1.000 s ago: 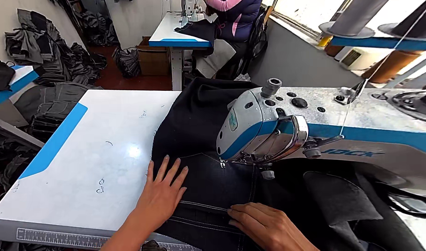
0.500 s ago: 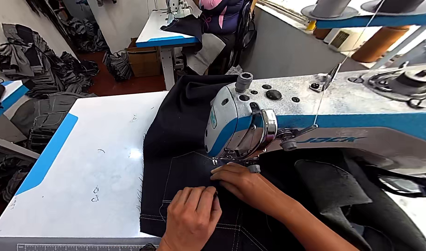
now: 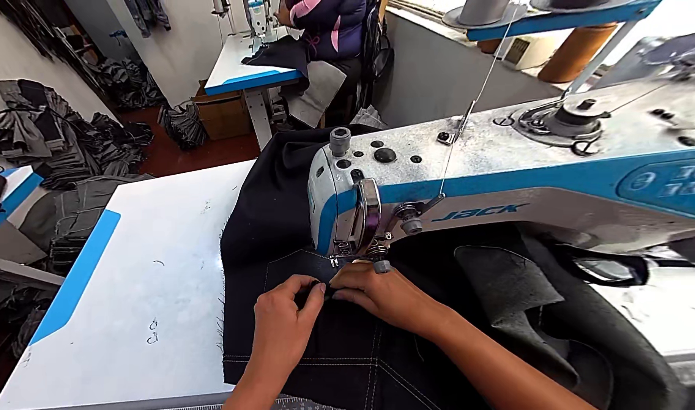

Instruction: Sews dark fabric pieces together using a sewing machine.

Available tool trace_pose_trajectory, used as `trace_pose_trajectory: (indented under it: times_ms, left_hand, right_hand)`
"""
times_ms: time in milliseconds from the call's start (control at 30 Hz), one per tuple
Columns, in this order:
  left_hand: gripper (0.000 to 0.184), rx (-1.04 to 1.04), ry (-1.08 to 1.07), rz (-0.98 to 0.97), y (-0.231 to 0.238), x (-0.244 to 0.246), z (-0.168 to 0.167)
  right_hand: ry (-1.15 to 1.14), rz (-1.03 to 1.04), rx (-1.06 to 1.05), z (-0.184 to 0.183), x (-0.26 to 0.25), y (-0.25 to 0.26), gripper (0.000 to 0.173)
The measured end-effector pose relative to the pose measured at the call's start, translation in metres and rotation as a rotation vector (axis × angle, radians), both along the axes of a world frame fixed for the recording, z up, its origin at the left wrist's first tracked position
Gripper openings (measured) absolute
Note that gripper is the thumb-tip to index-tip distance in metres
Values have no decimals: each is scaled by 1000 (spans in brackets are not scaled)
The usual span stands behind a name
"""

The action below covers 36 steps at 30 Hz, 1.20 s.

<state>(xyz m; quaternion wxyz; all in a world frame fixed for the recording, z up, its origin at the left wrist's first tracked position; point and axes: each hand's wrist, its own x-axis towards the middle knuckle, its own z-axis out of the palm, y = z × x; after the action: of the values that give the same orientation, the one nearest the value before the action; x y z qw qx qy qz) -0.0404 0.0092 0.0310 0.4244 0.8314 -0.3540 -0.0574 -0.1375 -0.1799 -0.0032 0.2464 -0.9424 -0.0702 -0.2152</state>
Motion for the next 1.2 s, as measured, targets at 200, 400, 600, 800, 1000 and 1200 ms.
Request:
trace_pose_trajectory:
  times_ms: [200, 400, 600, 800, 1000, 1200]
  left_hand:
    - [16, -136, 26, -28, 3, 0, -6]
    - [18, -193, 29, -74, 7, 3, -17]
    - [18, -212, -141, -119, 7, 5, -20]
    - [15, -218, -189, -98, 4, 2, -20]
    - [18, -207, -426, -59, 7, -2, -26]
    - [17, -249, -494, -101, 1, -7, -23]
  right_hand:
    - [-41, -17, 200, 4, 1, 8, 20]
    - [-8, -48, 210, 4, 0, 12, 19]
    - [36, 32, 183, 6, -3, 8, 21]
    - [19, -26, 244, 7, -4, 14, 24]
    - [-49, -32, 294, 0, 0, 27, 24]
    - [-51, 94, 277, 4, -3, 17, 22]
